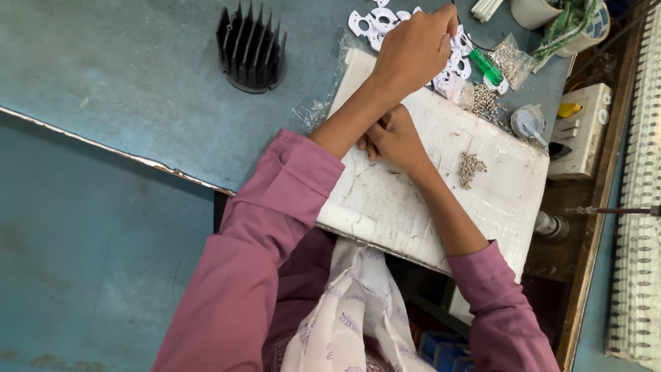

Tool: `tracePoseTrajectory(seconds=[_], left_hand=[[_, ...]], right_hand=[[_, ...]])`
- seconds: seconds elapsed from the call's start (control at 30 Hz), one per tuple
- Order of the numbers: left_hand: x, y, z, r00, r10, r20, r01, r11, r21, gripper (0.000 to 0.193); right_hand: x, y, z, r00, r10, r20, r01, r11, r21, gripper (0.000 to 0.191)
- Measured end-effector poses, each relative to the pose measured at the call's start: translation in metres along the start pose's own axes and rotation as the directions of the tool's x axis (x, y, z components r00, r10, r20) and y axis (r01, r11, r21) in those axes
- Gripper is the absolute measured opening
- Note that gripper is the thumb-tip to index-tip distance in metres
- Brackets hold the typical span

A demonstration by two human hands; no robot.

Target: The person assembles LED light fixtures at a workbench. They thread red and black wires through black finned housings, place a round LED chip and white mounting plate into each housing, route the wires, and use a corded electric screwdriver to drive screws. They set finished housings aside and pick up the next housing and wires.

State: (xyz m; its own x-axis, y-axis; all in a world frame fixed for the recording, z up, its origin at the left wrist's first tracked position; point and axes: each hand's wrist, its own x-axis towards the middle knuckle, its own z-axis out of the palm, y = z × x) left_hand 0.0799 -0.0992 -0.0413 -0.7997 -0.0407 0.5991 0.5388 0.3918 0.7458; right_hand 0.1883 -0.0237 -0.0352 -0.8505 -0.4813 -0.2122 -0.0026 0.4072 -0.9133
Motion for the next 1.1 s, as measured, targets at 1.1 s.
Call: tracePoseTrajectory(seconds=[1.1], left_hand=[[0.022,0.056,-0.05,0.955,-0.165,-0.245,0.119,0.974,-0.193,0.015]], right_hand=[[-0.16,-0.024,0.1,0.52,-0.472,-0.713,-0.231,0.725,-0.648,0.022]])
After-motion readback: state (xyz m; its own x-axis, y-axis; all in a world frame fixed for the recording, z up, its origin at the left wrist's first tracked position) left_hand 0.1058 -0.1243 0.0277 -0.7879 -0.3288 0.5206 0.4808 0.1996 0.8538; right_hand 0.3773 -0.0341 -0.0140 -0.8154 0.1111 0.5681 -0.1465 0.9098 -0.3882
